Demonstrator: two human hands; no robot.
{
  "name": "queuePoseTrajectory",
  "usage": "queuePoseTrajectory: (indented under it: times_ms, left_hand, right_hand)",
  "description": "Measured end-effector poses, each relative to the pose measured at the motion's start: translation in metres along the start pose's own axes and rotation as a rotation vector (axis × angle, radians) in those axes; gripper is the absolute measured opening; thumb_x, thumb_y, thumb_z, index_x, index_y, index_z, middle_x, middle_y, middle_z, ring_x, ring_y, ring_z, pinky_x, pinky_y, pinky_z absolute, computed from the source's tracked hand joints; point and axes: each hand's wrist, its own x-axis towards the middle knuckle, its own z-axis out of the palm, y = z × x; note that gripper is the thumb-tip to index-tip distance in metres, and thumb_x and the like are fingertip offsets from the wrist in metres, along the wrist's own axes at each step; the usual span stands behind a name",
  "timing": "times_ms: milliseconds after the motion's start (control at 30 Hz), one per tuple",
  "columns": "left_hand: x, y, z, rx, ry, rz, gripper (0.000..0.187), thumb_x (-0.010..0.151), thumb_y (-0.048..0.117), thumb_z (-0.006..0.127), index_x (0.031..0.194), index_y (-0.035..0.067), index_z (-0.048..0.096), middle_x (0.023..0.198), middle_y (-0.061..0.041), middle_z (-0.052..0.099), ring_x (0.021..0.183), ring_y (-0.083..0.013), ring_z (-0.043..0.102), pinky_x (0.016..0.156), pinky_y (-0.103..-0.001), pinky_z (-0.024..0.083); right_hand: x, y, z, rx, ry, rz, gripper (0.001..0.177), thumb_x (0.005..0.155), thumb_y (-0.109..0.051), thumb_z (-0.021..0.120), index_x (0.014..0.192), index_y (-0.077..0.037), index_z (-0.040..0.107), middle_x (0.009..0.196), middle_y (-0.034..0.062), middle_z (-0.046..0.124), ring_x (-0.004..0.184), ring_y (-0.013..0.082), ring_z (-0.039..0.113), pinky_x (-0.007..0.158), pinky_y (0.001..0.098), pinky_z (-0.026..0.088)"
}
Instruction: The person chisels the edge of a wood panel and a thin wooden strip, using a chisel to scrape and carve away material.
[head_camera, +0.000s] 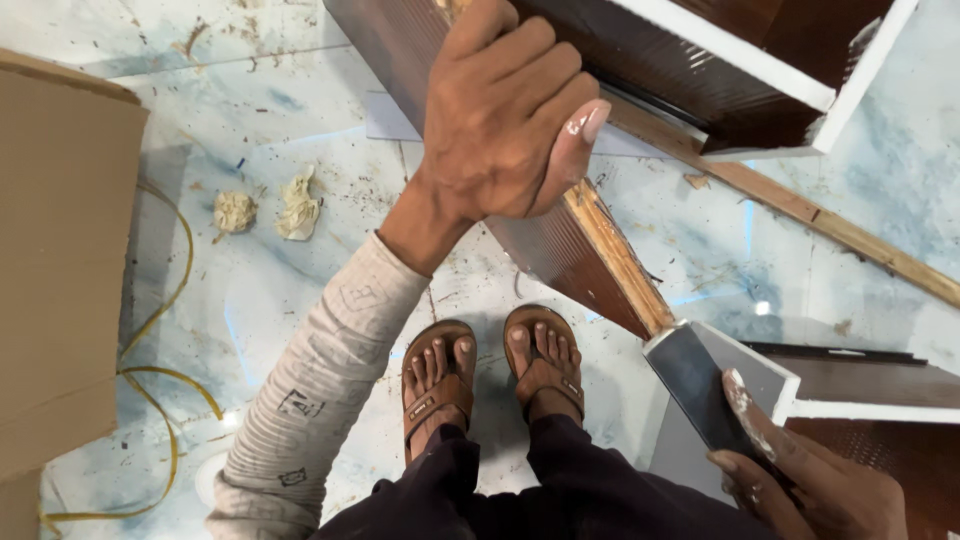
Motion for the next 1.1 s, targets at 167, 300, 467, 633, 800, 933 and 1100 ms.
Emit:
queuePoseTrajectory:
  times_ms: [167, 300, 467, 633, 800, 933, 1100]
  left_hand:
    - [-0.002, 0.002, 0.004, -0.019, 0.047, -0.011, 0.023, 0.103, 0.009, 0.051, 0.084, 0.005, 0.063, 0.079, -0.009, 0.054, 0.074, -0.0243, 0.049, 0.077, -0.041, 0.039]
    - [-0.003, 0.000, 0.002, 0.012, 0.055, 0.002, 0.023, 0.102, 0.009, 0.051, 0.082, 0.006, 0.063, 0.076, -0.008, 0.052, 0.071, -0.0238, 0.047, 0.075, -0.041, 0.039]
    - [-0.004, 0.007, 0.000, -0.004, 0.029, -0.032, 0.024, 0.101, 0.009, 0.051, 0.080, 0.006, 0.061, 0.076, -0.008, 0.052, 0.071, -0.0242, 0.048, 0.077, -0.042, 0.040]
    - [-0.003, 0.004, -0.003, 0.004, 0.047, -0.049, 0.022, 0.101, 0.008, 0.052, 0.080, 0.006, 0.062, 0.076, -0.008, 0.051, 0.071, -0.0241, 0.048, 0.075, -0.041, 0.038]
    - [-0.001, 0.004, -0.003, -0.024, 0.063, -0.032, 0.021, 0.100, 0.007, 0.053, 0.081, 0.006, 0.062, 0.076, -0.008, 0.053, 0.071, -0.0243, 0.048, 0.075, -0.042, 0.039]
    - [-0.003, 0.006, -0.009, -0.028, 0.038, -0.068, 0.020, 0.101, 0.009, 0.052, 0.085, 0.005, 0.063, 0.079, -0.009, 0.053, 0.075, -0.0259, 0.050, 0.077, -0.042, 0.039]
    - [-0.003, 0.007, -0.003, -0.007, 0.090, -0.028, 0.021, 0.101, 0.008, 0.051, 0.087, 0.004, 0.065, 0.078, -0.007, 0.052, 0.074, -0.0232, 0.049, 0.078, -0.040, 0.039]
  right_hand:
    - [0.004, 0.010, 0.004, 0.062, -0.023, 0.006, 0.063, 0.081, -0.012, 0.081, 0.142, -0.019, 0.063, 0.074, 0.0078, 0.075, 0.057, 0.0150, 0.072, 0.053, 0.0298, 0.057]
    - [0.003, 0.011, 0.005, 0.080, -0.030, 0.103, 0.065, 0.080, -0.011, 0.079, 0.142, -0.019, 0.062, 0.077, 0.0088, 0.077, 0.063, 0.0137, 0.075, 0.053, 0.0298, 0.057]
    - [0.016, 0.009, 0.008, -0.013, 0.002, -0.131, 0.066, 0.078, -0.018, 0.080, 0.141, -0.018, 0.060, 0.079, 0.0074, 0.082, 0.058, 0.0122, 0.072, 0.051, 0.0286, 0.056]
    - [0.004, 0.016, 0.001, 0.004, 0.021, -0.089, 0.060, 0.080, -0.018, 0.079, 0.140, -0.017, 0.067, 0.081, 0.0097, 0.080, 0.064, 0.0103, 0.077, 0.053, 0.0276, 0.057]
    - [0.016, 0.003, -0.001, -0.130, -0.064, 0.050, 0.065, 0.081, -0.020, 0.082, 0.142, -0.022, 0.061, 0.075, 0.0069, 0.078, 0.063, 0.0126, 0.075, 0.057, 0.0299, 0.057]
    - [0.014, 0.000, -0.005, -0.092, -0.112, 0.062, 0.066, 0.081, -0.020, 0.082, 0.143, -0.023, 0.062, 0.073, 0.0061, 0.076, 0.061, 0.0127, 0.074, 0.057, 0.0287, 0.057]
    - [0.015, -0.010, -0.006, -0.097, -0.083, 0.192, 0.063, 0.083, -0.016, 0.080, 0.143, -0.024, 0.061, 0.078, 0.0075, 0.077, 0.066, 0.0127, 0.076, 0.058, 0.0287, 0.058]
